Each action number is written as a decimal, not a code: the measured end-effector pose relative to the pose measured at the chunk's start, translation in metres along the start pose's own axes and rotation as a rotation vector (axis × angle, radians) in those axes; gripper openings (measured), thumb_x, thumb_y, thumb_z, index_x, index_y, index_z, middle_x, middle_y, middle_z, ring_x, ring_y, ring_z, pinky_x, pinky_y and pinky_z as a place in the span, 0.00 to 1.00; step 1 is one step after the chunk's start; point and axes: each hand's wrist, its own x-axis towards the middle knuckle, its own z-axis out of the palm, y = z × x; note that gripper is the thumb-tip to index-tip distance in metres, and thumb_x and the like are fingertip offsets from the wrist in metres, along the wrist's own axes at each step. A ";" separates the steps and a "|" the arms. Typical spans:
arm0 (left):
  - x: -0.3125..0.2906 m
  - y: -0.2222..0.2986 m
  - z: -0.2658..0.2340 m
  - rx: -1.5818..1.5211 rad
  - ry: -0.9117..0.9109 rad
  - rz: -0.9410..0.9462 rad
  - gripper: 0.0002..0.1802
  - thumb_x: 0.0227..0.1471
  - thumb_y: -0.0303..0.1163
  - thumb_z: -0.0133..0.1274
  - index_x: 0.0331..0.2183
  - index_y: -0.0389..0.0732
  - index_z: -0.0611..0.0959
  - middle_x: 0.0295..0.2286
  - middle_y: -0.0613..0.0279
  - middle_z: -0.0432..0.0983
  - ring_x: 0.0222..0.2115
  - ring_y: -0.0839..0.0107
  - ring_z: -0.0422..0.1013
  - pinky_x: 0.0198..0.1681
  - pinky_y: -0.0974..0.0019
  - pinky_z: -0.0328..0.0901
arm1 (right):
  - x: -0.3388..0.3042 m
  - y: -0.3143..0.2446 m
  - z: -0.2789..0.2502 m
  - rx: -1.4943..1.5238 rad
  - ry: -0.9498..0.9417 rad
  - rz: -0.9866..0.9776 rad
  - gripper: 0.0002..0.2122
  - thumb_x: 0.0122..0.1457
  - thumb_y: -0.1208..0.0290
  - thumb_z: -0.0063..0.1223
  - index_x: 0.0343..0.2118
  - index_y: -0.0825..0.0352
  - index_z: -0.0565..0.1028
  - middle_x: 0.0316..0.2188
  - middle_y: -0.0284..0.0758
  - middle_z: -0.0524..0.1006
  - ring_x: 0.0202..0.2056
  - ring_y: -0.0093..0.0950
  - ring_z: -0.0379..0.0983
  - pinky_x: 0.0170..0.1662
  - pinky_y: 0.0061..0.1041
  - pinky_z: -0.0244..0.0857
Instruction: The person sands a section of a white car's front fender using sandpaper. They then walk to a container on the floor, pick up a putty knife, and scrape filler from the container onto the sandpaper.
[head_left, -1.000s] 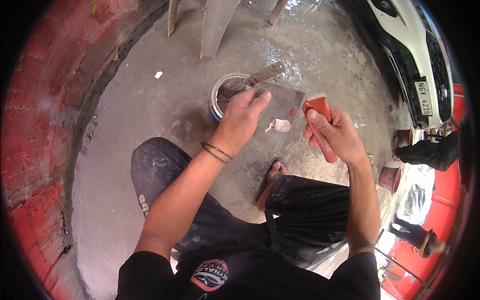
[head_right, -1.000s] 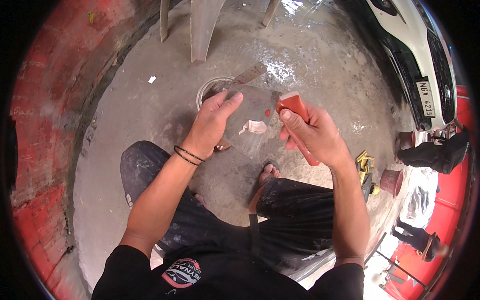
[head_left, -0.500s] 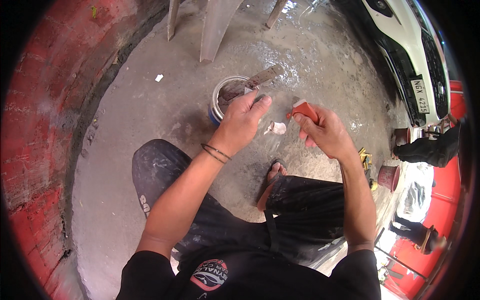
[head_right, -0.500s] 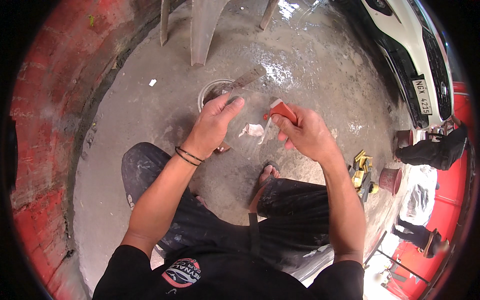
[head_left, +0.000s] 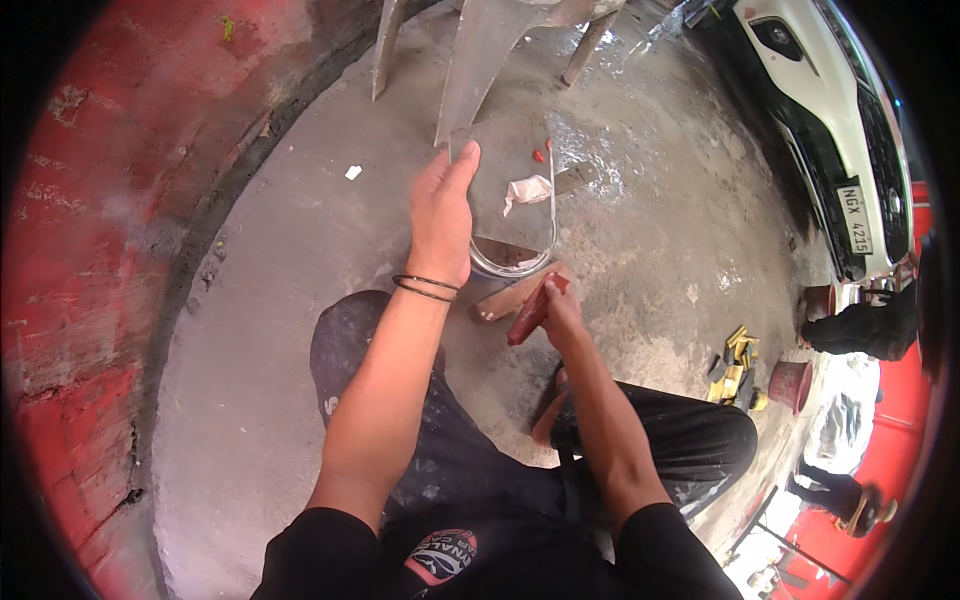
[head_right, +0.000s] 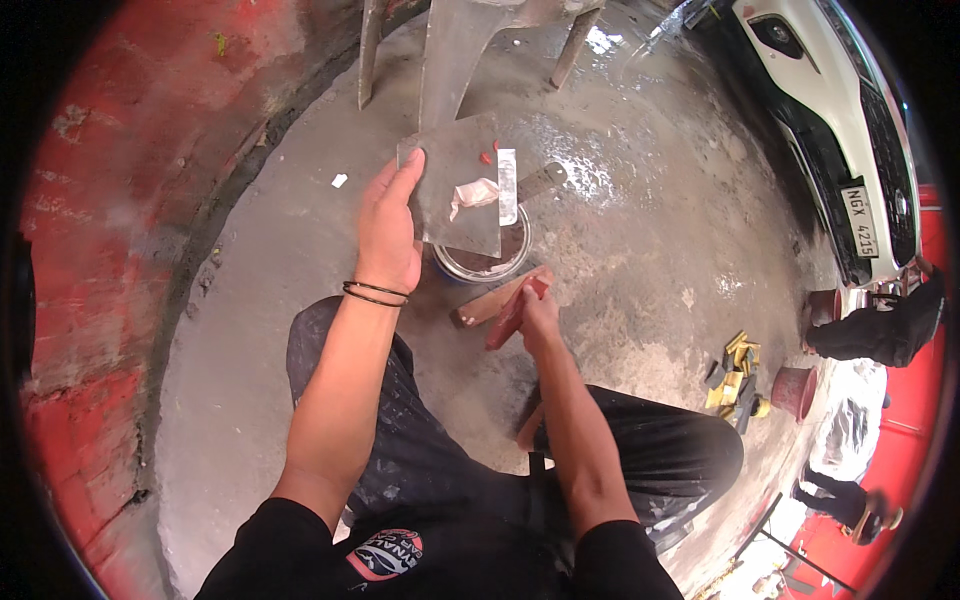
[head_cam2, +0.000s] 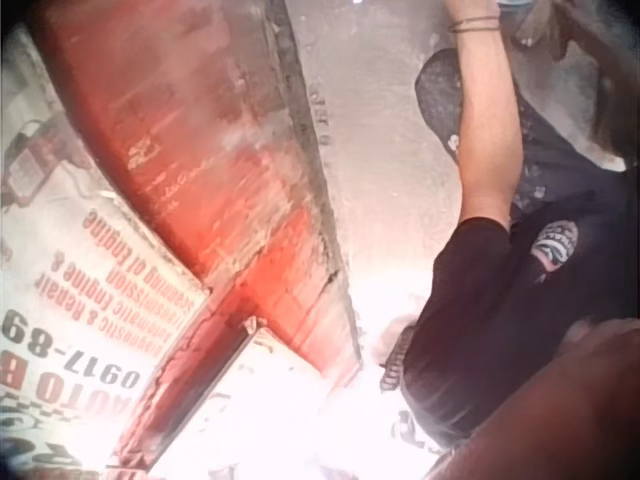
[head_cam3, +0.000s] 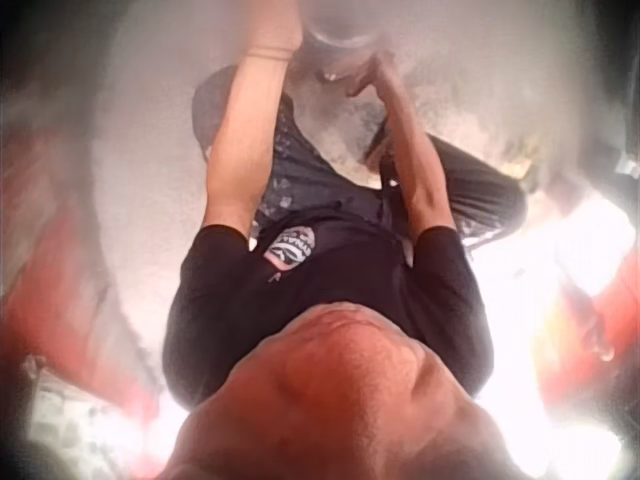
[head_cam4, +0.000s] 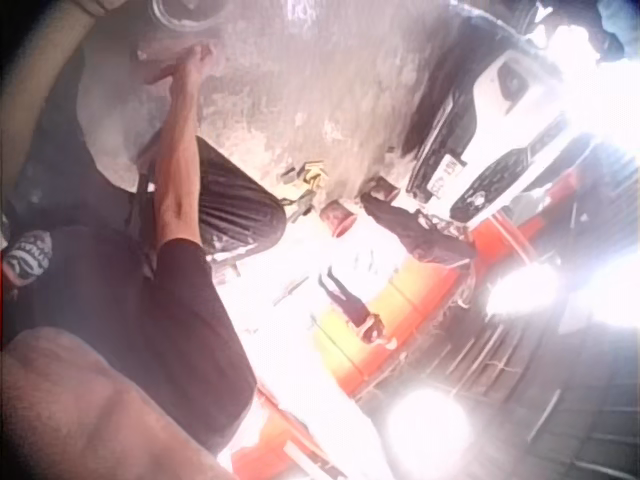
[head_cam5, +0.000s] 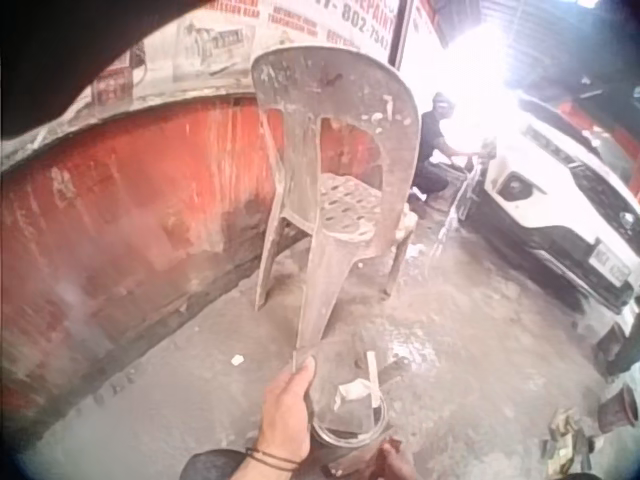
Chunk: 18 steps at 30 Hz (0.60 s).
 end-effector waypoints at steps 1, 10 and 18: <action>-0.002 0.001 -0.002 -0.026 0.009 -0.009 0.18 0.71 0.38 0.54 0.49 0.33 0.85 0.44 0.67 0.80 0.47 0.76 0.70 0.55 0.69 0.63 | 0.004 0.013 0.011 -0.006 0.053 0.019 0.14 0.77 0.65 0.47 0.60 0.62 0.69 0.40 0.36 0.80 0.39 0.37 0.82 0.45 0.46 0.80; -0.008 0.001 -0.005 -0.018 0.124 -0.003 0.20 0.72 0.39 0.52 0.53 0.33 0.82 0.49 0.62 0.80 0.51 0.71 0.72 0.59 0.66 0.63 | 0.027 -0.030 -0.042 -0.280 0.580 -0.621 0.14 0.73 0.65 0.57 0.55 0.68 0.76 0.37 0.31 0.82 0.30 0.20 0.74 0.33 0.23 0.70; -0.005 -0.017 0.018 -0.251 -0.049 -0.044 0.20 0.71 0.39 0.52 0.55 0.34 0.81 0.49 0.63 0.81 0.49 0.72 0.75 0.56 0.67 0.66 | -0.119 -0.208 0.080 0.259 0.013 -0.545 0.18 0.69 0.56 0.64 0.52 0.61 0.74 0.45 0.31 0.78 0.39 0.21 0.75 0.42 0.24 0.71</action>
